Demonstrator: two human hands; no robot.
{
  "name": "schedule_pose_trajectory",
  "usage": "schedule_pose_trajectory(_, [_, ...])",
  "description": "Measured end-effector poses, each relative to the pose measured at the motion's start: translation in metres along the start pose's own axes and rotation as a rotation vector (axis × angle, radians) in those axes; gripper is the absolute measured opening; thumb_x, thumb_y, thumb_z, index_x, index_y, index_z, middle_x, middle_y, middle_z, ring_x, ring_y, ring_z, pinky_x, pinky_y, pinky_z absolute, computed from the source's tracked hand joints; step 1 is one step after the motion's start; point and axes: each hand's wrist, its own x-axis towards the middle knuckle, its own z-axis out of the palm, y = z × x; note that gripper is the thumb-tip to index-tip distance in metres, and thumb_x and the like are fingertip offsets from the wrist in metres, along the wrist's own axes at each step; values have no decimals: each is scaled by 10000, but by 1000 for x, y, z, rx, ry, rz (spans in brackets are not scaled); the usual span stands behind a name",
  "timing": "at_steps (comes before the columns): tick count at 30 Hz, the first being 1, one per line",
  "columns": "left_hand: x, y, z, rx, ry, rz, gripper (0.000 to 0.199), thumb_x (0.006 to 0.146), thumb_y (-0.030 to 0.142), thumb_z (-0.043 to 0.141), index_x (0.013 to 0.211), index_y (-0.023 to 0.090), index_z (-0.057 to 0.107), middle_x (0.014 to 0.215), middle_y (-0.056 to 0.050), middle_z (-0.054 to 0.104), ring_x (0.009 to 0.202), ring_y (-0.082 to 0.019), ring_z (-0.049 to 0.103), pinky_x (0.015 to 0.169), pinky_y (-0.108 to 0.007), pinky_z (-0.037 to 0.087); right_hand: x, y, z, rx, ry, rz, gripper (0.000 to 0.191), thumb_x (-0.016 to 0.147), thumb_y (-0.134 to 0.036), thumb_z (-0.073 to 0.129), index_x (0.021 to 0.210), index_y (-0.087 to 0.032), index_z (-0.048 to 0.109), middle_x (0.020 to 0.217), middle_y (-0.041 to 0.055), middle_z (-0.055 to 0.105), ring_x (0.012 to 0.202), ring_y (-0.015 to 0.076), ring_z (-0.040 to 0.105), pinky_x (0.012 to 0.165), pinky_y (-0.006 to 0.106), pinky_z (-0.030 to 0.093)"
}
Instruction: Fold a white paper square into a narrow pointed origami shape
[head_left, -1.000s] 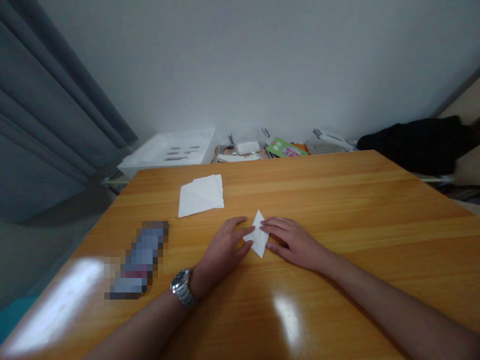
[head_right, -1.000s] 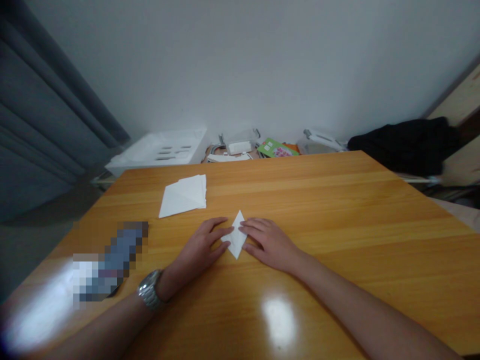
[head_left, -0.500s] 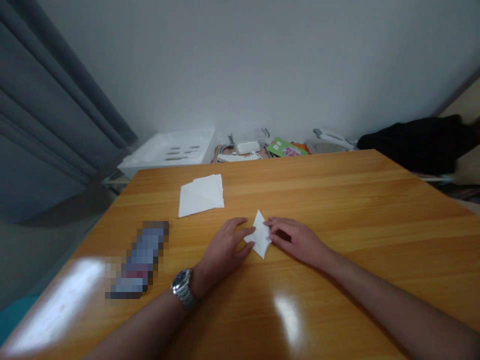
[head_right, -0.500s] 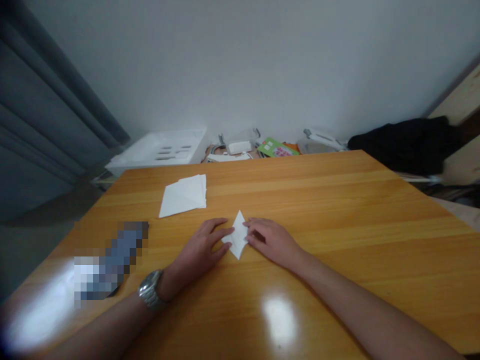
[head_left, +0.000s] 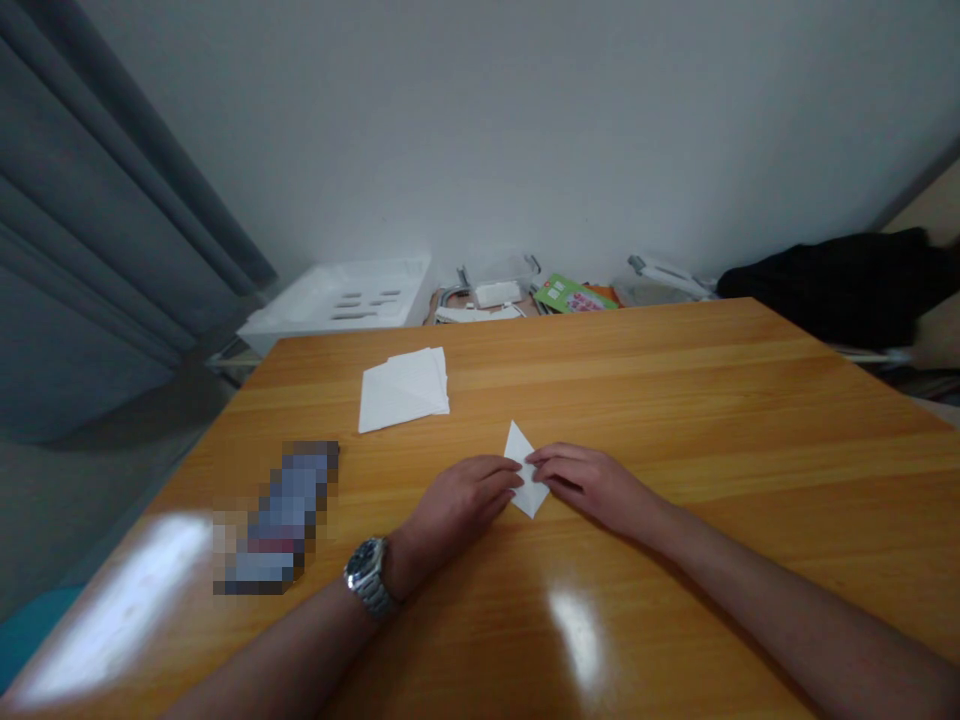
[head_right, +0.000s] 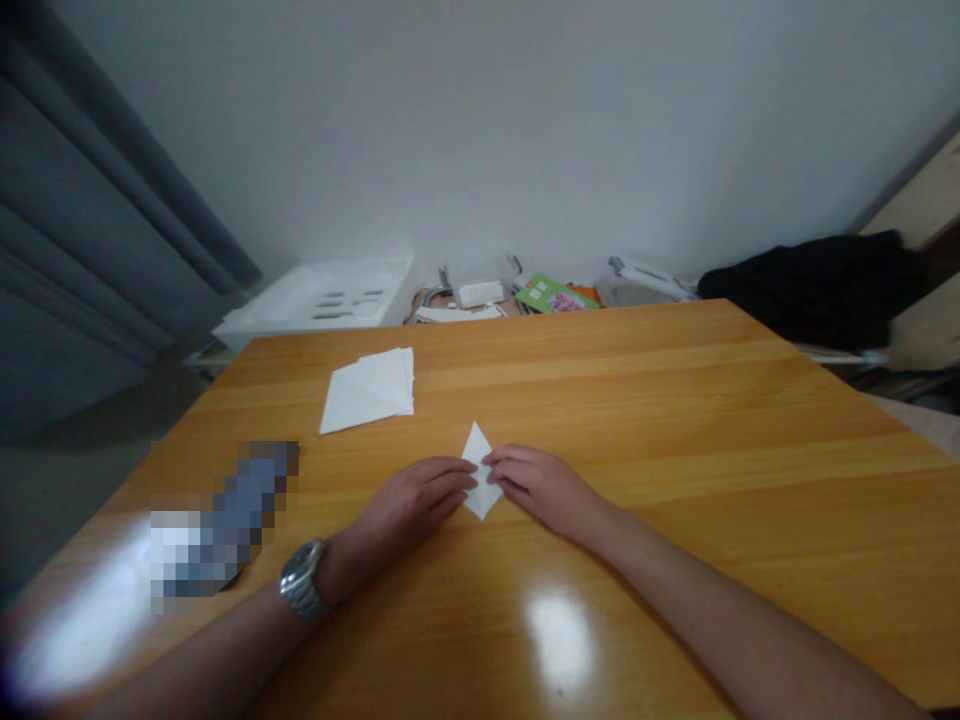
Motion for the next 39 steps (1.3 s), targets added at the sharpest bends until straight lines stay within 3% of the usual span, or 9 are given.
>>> schedule_pose_trajectory(8, [2, 2, -4, 40, 0, 19, 191, 981, 208, 538, 1125, 212, 665, 1197, -69, 698, 1032, -209, 667, 928, -365, 534, 1, -6, -8, 36, -83, -18, 154, 910, -257, 686, 1055, -214, 713, 1220, 110, 660, 1131, 220, 632, 977, 359, 525])
schedule_pose_trajectory(26, [-1, 1, -4, 23, -12, 30, 210, 961, 307, 617, 1157, 250, 665, 1256, -37, 681, 1093, -213, 650, 963, -375, 511, 1, -3, -7, 52, -97, -40, 120, 948, -266, 640, 979, -228, 750, 1169, 86, 691, 1070, 207, 646, 941, 358, 520])
schedule_pose_trajectory(32, [-1, 1, -4, 3, -20, 16, 109, 970, 278, 596, 978, 245, 700, 1250, -24, 676, 1105, -206, 641, 989, -373, 496, 2, -6, -9, 35, -113, -33, 101, 946, -248, 638, 945, -223, 735, 1172, 86, 686, 1071, 212, 634, 943, 371, 507])
schedule_pose_trajectory(39, [-1, 2, -2, -28, 7, 10, 91, 959, 264, 607, 922, 231, 683, 1236, -24, 674, 1080, -199, 637, 972, -362, 484, 3, -9, -10, 38, -120, -25, 84, 944, -212, 635, 943, -206, 719, 1166, 90, 686, 1072, 214, 624, 943, 370, 493])
